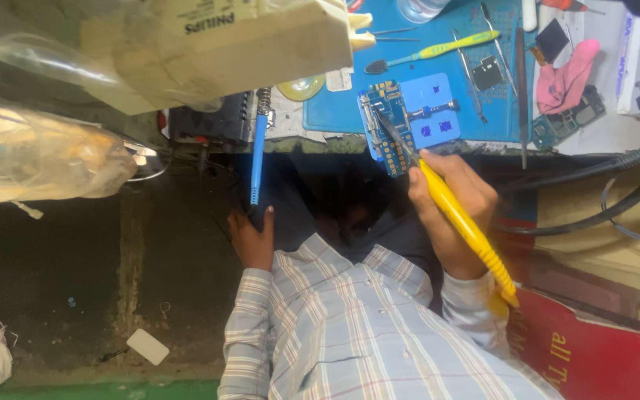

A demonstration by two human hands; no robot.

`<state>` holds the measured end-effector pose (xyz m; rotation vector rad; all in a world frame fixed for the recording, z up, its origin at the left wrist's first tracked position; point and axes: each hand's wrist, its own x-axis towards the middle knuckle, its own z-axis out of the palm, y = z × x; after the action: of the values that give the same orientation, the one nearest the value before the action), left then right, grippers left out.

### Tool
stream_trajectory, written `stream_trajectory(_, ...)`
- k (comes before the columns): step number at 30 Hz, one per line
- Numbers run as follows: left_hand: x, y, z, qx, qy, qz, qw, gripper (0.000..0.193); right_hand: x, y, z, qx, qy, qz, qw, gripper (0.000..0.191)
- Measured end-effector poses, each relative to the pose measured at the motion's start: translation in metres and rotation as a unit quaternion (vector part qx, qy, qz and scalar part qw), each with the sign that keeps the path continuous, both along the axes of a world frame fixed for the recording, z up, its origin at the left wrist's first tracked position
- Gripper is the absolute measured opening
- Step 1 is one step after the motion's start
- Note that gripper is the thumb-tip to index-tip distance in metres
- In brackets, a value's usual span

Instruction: The person solders a blue circuit board clamped on a repair bench, holding the board steady with one hand while applying a yellow soldering iron to its contacts. They briefly adjust the lamp, spray liquid onto the board from a bottle, and use a file on the board near the end.

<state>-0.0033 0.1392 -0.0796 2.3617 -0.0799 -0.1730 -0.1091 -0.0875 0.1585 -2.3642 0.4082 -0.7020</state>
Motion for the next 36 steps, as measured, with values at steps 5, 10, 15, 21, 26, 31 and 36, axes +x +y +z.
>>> stream_trajectory(5,-0.0003,0.0012,-0.0010,-0.003,0.003,0.003,1.000,0.084,-0.0023,-0.0007,0.0019,0.008,0.004,-0.001,1.000,0.020)
stream_trajectory(10,0.0004,-0.0014,0.0003,0.000,-0.015,0.005,1.000,0.087,-0.0020,-0.0014,0.0041,-0.009,0.018,0.003,1.000,0.020)
stream_trajectory(15,-0.0003,-0.0007,0.0015,-0.016,0.012,0.010,1.000,0.083,0.0023,0.0027,0.0030,0.004,0.007,-0.001,1.000,0.018)
stream_trajectory(21,0.0011,0.0005,0.0000,-0.023,-0.015,0.005,1.000,0.082,0.0019,0.0068,0.0025,-0.007,-0.003,0.000,1.000,0.020)
stream_trajectory(26,-0.0003,-0.0002,-0.0021,-0.013,0.000,0.008,1.000,0.083,0.0023,0.0033,0.0028,-0.007,0.005,-0.003,1.000,0.018)
stream_trajectory(31,0.0015,-0.0004,-0.0016,-0.012,-0.013,0.008,1.000,0.084,0.0021,0.0044,0.0035,-0.014,0.002,-0.003,1.000,0.019)
stream_trajectory(36,-0.0011,-0.0004,-0.0005,-0.010,-0.007,0.012,1.000,0.084,0.0019,0.0050,0.0045,-0.001,0.022,-0.017,1.000,0.019)
